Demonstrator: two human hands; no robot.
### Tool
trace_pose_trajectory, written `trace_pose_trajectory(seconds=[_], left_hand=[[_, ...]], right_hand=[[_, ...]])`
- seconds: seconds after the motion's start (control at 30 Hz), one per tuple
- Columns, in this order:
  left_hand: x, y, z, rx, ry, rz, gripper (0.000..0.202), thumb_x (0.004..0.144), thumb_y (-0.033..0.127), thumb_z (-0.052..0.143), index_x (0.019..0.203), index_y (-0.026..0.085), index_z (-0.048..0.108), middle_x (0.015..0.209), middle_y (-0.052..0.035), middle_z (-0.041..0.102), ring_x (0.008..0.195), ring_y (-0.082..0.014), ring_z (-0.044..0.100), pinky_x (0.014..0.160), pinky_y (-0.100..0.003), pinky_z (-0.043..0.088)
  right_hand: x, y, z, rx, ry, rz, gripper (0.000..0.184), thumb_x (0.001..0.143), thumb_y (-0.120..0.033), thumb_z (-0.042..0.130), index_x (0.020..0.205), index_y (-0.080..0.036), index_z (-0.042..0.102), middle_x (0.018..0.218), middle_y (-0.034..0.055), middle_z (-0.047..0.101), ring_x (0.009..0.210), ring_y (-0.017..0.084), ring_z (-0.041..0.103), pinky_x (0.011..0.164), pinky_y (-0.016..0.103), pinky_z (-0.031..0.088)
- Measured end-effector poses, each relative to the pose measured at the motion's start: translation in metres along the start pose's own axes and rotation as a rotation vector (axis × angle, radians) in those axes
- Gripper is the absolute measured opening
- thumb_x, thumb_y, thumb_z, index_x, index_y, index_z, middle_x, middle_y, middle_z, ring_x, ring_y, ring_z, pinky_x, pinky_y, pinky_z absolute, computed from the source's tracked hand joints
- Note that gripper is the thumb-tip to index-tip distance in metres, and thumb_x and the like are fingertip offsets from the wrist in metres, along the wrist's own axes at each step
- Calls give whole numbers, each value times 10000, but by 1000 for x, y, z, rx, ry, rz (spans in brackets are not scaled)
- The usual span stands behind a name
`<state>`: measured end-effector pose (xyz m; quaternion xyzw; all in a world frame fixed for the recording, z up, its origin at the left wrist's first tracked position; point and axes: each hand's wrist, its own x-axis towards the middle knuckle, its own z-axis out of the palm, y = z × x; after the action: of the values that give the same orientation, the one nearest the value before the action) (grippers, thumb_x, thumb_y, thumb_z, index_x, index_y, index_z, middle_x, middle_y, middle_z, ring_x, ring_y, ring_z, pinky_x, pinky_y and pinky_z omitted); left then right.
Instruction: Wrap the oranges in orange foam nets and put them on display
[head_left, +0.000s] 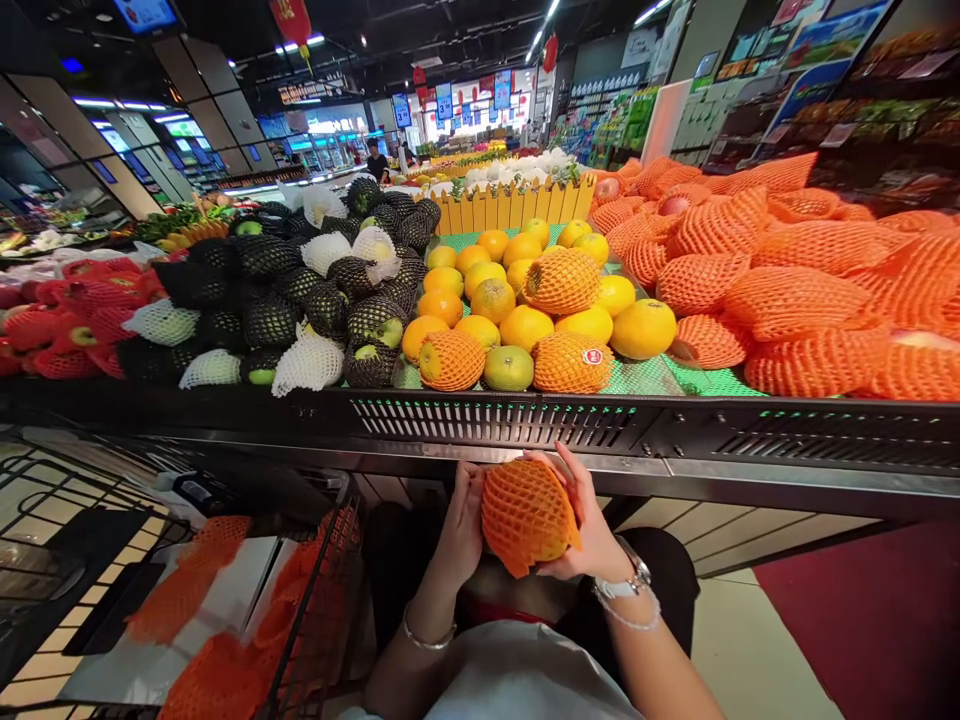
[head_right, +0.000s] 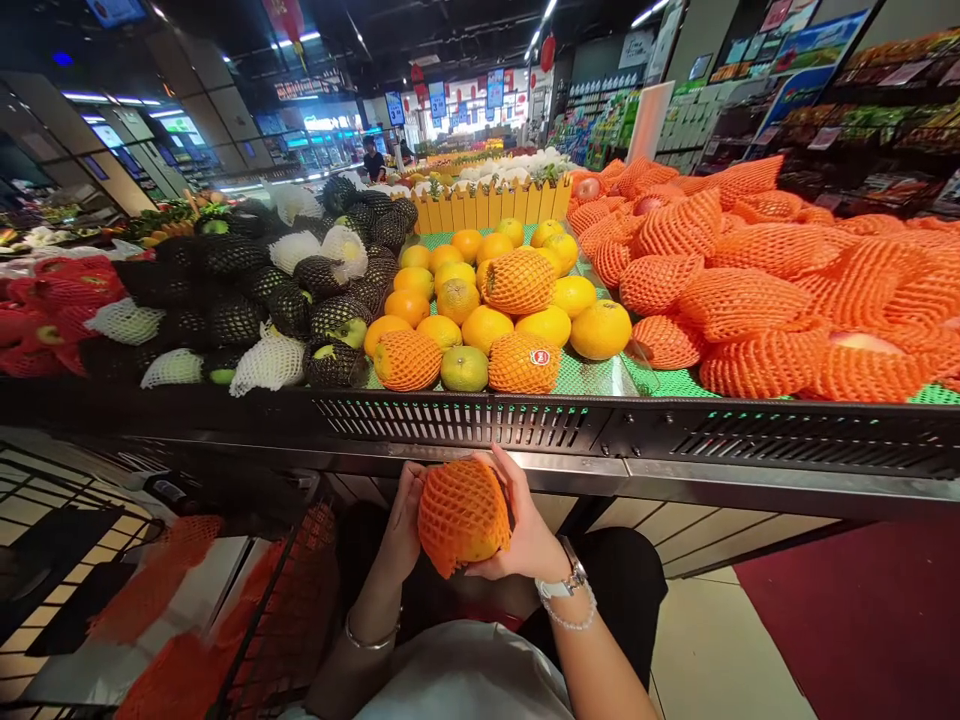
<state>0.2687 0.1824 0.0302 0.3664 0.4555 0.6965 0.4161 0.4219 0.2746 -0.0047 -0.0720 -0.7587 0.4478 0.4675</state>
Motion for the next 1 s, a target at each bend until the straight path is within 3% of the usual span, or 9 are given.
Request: trace_pose_trajectory(seconds=[0.1,0.23,0.3,0.4,0.47,0.53,0.73,0.9,1.0], left_hand=[[10,4,-2,92,-6,195,420,903,586,530,816,175,540,917,-39,555,855,-158,494,808,-275,397],[18,4,1,-8,-69,209,406,889,587,550,845,184,527,858,-30,522,831,-161,500,824,-295,423],[18,4,2,-98,-82,232,420,856,612,583,958,205,556,999,-44,565,931,-180,543,896,-327,438],[12,9,3,-298,-205,89,661,800,736,545,1281,285,499,1322,-81,521,1102,-235,567,985,-403,435],[5,16,2,-367,-346,-66,790,783,786,499,1379,270,460,1366,-114,507,1176,-273,551,1029,-426,416],[-2,23,3,-315,-419,-107,765,803,719,557,1396,244,476,1359,-124,518,1244,-279,514,1072,-396,387],[-17,27,6,-96,-256,216,662,796,534,698,1389,313,500,1460,-94,446,1314,-263,452,1122,-392,355],[-26,18,-8,-143,-476,-106,710,846,544,642,1486,352,403,1545,-57,368,1455,-284,293,1199,-405,252],[-29,10,-17,-229,-495,-219,716,801,490,725,1452,365,457,1516,-43,413,1445,-290,312,1209,-424,226]], right_hand=[[-2,2,11,70,31,-31,1192,609,-726,757,1526,-256,158,1411,212,452,1314,329,506,1065,489,442],[-3,-4,21,70,40,-109,1082,674,-782,660,1504,-268,193,1383,188,486,1314,328,507,1062,486,457],[-4,-8,23,22,103,-128,1037,692,-784,640,1487,-274,213,1406,193,466,1311,341,507,1049,496,473],[-1,-13,19,-30,199,-214,959,711,-736,666,1461,-290,266,1402,183,464,1337,365,471,1063,557,442],[4,-17,14,-76,175,-312,920,722,-647,723,1456,-302,289,1351,159,507,1313,362,491,1104,615,365],[8,-21,9,-130,113,-383,894,733,-578,750,1459,-316,298,1316,135,541,1242,342,550,1129,655,293],[10,-27,2,-180,199,-449,746,816,-440,702,1458,-348,333,1338,117,539,1192,321,581,1094,699,321],[8,-31,-3,-193,162,-478,717,857,-404,662,1483,-341,316,1368,106,519,1210,295,569,1113,663,334],[11,-37,-8,-224,77,-440,736,861,-458,661,1488,-367,286,1375,90,519,1231,273,558,1154,656,265]])
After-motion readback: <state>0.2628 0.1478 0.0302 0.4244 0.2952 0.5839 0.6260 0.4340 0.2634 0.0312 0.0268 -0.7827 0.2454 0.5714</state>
